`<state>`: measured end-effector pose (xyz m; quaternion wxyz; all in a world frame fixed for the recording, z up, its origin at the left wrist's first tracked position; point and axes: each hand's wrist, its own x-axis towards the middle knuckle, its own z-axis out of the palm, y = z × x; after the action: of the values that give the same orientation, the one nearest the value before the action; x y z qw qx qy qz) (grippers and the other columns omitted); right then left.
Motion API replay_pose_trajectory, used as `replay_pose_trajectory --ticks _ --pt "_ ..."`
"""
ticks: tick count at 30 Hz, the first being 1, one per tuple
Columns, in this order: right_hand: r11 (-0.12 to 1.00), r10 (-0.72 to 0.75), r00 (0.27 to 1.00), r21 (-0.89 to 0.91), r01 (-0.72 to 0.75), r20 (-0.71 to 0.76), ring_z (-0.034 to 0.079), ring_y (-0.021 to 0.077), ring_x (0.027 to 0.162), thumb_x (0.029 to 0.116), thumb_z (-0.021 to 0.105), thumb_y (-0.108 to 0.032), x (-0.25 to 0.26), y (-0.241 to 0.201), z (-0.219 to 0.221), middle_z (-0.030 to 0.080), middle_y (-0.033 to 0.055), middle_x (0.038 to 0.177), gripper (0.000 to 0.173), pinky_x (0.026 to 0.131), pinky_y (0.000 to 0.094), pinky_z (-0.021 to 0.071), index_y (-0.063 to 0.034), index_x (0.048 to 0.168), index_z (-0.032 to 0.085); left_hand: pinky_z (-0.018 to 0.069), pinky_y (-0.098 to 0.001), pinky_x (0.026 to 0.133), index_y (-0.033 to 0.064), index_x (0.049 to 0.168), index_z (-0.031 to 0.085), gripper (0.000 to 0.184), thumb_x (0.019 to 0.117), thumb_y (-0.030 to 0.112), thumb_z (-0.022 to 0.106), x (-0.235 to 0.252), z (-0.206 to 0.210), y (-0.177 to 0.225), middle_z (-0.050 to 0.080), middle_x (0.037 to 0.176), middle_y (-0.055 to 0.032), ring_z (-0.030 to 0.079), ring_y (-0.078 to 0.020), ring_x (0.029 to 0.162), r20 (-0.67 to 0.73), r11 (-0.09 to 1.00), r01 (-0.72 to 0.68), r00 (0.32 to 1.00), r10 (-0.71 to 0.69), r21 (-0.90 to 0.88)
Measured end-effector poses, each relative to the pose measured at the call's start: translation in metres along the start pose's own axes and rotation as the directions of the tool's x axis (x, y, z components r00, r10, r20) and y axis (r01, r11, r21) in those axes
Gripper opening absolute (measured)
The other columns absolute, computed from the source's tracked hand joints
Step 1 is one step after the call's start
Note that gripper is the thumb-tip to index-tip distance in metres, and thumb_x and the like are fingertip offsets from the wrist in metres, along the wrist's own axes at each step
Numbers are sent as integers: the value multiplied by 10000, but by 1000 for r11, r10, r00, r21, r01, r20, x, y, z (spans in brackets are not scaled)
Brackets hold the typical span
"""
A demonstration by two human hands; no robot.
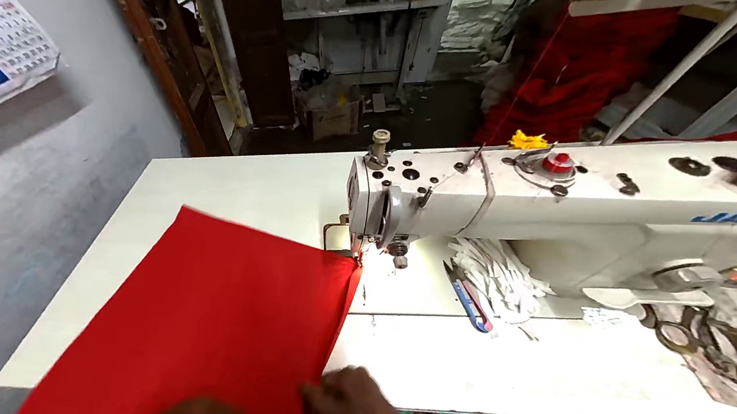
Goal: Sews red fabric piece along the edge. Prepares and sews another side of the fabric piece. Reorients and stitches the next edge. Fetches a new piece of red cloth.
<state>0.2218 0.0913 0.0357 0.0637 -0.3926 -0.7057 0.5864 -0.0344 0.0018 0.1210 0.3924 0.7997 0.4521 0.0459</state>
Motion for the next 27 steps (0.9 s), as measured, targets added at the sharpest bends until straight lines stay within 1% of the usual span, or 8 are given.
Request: replay_pose_trajectory --ticks 3,5,8,12,15,18,22,27 --pt "896 -41 998 -440 59 49 712 453 897 1048 497 -218 -26 -30 34 708 272 876 371 763 620 540 58 931 715 409 -517 1152 70 922 769 568 966 602 576 105 -3 -5 609 1403 -162 514 -316 1384 -287 960 62 958 20 274" --pt "909 -66 994 -407 96 86 711 422 866 1048 512 -224 -32 -30 16 711 242 869 347 754 604 542 32 952 726 143 -516 1279 4 916 759 642 986 604 541 157 -6 -21 441 1567 -216 251 -344 1549 -157 963 47 988 -5 265" --pt "977 -150 978 -171 124 -145 691 243 681 1041 545 -232 -20 0 -38 705 126 789 314 673 459 591 3 974 742 152 -540 1267 -58 905 754 341 973 248 620 185 32 -47 473 1502 -297 302 -380 1517 -345 987 -160 928 141 -28" --pt "935 -175 716 -342 -95 -676 673 312 696 971 677 -286 58 19 -75 677 134 767 283 659 528 545 -10 1016 721 -11 -822 1119 118 1002 780 343 1025 346 524 182 74 -26 484 1504 -274 243 -434 1533 -518 995 -96 852 72 -20" --pt "884 -301 588 -451 -123 -750 684 383 730 931 686 -91 93 21 -77 673 204 805 137 642 561 551 41 962 707 173 -711 1189 52 970 768 392 1047 279 458 184 55 -10 610 1411 -197 456 -328 1448 -442 1000 12 897 -16 -13" --pt "873 -341 607 -481 -78 -718 667 327 701 924 679 -53 78 23 -57 628 184 821 113 626 486 577 38 859 695 543 -470 924 -8 935 741 325 1031 195 506 204 26 -24 727 980 -134 704 -261 985 -634 998 25 773 22 65" --pt "907 -305 731 -421 27 -611 722 230 790 937 670 -115 16 46 -78 734 109 885 153 725 409 617 -42 963 802 317 -716 1125 106 1279 715 437 991 419 615 234 31 -63 647 1387 -98 557 -304 1362 -686 954 101 716 127 282" --pt "797 -239 363 -395 -456 -901 484 559 1341 978 552 51 -81 94 -179 497 359 1454 395 1068 714 392 130 1365 562 247 -800 1092 130 1321 692 470 987 449 606 236 39 -66 655 1381 -60 561 -304 1358 -704 924 153 694 151 349"
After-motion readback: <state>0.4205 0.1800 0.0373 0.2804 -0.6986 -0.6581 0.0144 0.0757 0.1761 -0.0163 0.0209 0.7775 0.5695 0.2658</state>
